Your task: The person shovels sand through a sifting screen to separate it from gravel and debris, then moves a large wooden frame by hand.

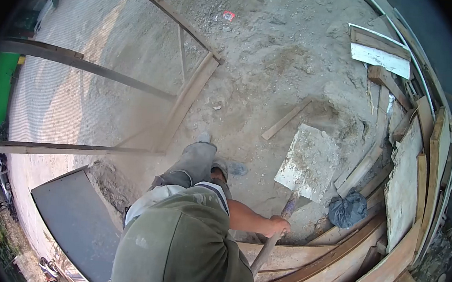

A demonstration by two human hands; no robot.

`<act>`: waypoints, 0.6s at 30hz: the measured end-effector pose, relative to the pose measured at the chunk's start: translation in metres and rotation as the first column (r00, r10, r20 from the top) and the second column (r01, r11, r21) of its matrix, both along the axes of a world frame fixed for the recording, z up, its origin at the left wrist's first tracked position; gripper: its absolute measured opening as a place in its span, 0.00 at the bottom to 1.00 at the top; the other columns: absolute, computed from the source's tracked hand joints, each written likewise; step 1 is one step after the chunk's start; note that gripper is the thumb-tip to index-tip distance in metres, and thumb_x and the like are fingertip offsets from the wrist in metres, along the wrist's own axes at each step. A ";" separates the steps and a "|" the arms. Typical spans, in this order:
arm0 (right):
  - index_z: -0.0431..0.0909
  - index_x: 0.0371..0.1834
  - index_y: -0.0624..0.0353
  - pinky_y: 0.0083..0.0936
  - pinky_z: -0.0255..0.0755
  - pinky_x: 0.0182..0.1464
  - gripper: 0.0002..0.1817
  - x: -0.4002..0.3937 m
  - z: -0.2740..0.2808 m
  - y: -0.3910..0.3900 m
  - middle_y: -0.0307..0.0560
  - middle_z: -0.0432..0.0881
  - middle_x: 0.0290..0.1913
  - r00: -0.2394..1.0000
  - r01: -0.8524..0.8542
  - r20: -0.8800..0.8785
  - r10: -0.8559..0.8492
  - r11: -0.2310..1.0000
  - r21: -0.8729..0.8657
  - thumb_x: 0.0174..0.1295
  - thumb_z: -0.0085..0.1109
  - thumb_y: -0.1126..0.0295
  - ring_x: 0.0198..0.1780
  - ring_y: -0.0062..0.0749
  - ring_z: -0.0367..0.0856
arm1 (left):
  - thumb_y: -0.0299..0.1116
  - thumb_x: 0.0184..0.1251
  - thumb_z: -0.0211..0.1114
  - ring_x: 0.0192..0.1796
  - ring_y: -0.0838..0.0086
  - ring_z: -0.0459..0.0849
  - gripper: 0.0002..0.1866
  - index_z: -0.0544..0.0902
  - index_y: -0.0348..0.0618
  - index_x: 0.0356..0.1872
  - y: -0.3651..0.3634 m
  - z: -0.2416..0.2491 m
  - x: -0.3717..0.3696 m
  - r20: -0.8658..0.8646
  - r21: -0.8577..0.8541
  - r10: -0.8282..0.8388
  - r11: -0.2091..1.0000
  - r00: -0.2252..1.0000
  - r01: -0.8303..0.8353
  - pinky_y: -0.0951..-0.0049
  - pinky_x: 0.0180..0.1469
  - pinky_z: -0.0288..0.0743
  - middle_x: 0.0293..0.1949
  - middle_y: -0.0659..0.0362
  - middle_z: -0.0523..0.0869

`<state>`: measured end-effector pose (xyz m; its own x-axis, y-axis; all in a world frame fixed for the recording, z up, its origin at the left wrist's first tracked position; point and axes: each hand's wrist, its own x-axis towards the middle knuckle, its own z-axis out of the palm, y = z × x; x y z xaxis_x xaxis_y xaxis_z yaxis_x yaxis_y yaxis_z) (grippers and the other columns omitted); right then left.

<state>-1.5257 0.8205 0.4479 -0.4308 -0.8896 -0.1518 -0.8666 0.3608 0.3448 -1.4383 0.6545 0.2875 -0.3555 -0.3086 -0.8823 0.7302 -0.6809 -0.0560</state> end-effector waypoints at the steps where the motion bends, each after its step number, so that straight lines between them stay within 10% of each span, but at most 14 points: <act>1: 0.75 0.24 0.48 0.40 0.69 0.28 0.13 0.004 0.004 0.001 0.45 0.76 0.17 0.995 -0.090 -0.034 0.089 0.995 -0.043 0.36 0.61 0.56 0.22 0.44 0.78 | 0.25 0.42 0.64 0.18 0.72 0.71 0.07 0.73 0.43 0.16 0.006 0.002 0.008 -0.097 0.027 0.068 0.997 0.993 -0.065 0.67 0.20 0.66 0.17 0.59 0.72; 8: 0.68 0.17 0.48 0.39 0.61 0.21 0.09 0.080 -0.005 -0.012 0.41 0.69 0.12 0.705 -0.705 -0.187 0.685 0.645 -0.295 0.38 0.60 0.63 0.16 0.40 0.72 | 0.29 0.50 0.60 0.20 0.71 0.70 0.06 0.71 0.44 0.20 0.056 -0.012 0.165 -0.174 -0.060 0.470 0.872 0.865 -0.486 0.68 0.25 0.68 0.17 0.61 0.69; 11: 0.72 0.30 0.53 0.34 0.62 0.26 0.14 0.164 0.014 -0.030 0.40 0.73 0.24 0.459 -0.861 -0.013 0.888 0.441 -0.252 0.40 0.62 0.63 0.23 0.37 0.74 | 0.29 0.51 0.58 0.18 0.74 0.69 0.10 0.68 0.47 0.16 0.076 0.023 0.306 -0.153 -0.223 0.687 0.677 0.711 -0.702 0.71 0.27 0.68 0.15 0.63 0.68; 18: 0.73 0.43 0.57 0.31 0.63 0.33 0.24 0.344 0.129 -0.076 0.42 0.75 0.35 0.124 -0.785 -0.098 0.987 0.037 -0.619 0.39 0.67 0.67 0.34 0.35 0.75 | 0.29 0.53 0.58 0.18 0.81 0.69 0.09 0.69 0.50 0.17 0.107 0.255 0.532 -0.387 -0.772 0.800 -0.008 0.460 -0.635 0.74 0.28 0.68 0.14 0.70 0.68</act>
<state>-1.1817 0.7448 0.5767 0.7368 -0.4818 0.4742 -0.6001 -0.7892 0.1306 -0.9063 0.7613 0.5428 0.5803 -0.8115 -0.0689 0.8029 0.5558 0.2154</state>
